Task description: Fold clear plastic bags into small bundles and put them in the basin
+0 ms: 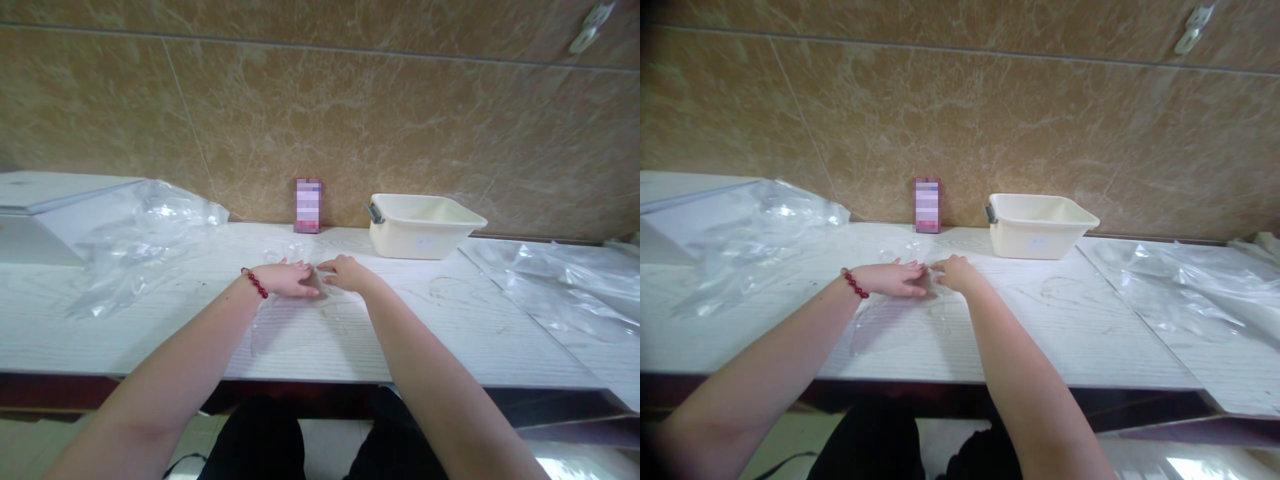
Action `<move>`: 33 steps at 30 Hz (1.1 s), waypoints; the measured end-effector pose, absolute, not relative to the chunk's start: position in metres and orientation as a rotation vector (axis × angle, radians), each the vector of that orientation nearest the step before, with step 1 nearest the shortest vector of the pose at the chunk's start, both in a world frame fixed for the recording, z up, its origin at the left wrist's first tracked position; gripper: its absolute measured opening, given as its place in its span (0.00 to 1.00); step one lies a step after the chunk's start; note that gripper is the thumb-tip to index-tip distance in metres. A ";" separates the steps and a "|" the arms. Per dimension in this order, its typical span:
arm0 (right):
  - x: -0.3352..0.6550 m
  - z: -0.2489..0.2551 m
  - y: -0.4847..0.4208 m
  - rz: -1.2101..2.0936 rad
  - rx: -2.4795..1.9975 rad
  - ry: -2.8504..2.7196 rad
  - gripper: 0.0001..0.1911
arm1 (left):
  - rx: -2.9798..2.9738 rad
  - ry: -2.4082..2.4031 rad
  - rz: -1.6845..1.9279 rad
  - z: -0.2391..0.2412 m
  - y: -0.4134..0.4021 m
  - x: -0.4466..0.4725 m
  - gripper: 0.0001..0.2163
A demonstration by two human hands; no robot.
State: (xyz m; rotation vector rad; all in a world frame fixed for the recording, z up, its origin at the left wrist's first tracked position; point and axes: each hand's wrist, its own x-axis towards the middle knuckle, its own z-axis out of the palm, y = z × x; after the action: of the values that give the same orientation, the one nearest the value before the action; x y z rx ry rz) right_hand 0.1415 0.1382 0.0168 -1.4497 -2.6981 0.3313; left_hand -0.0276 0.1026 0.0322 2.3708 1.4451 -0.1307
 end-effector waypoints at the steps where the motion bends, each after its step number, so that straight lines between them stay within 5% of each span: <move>1: 0.142 0.017 0.138 0.332 -1.478 -2.718 0.21 | 2.356 1.443 -0.167 0.033 0.102 -0.028 0.29; 10: 0.147 0.021 0.139 0.420 -1.535 -2.803 0.27 | 2.325 1.418 -0.459 0.040 0.102 -0.038 0.36; 33: 0.149 0.025 0.138 0.521 -1.532 -2.844 0.31 | 2.320 1.603 -0.548 0.046 0.106 -0.060 0.28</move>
State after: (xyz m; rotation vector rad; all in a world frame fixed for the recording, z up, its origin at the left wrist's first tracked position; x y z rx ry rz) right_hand 0.1494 0.1383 0.0252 -1.5324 -2.8443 0.5213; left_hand -0.0597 0.1056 0.0460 2.3202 1.6027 -0.5484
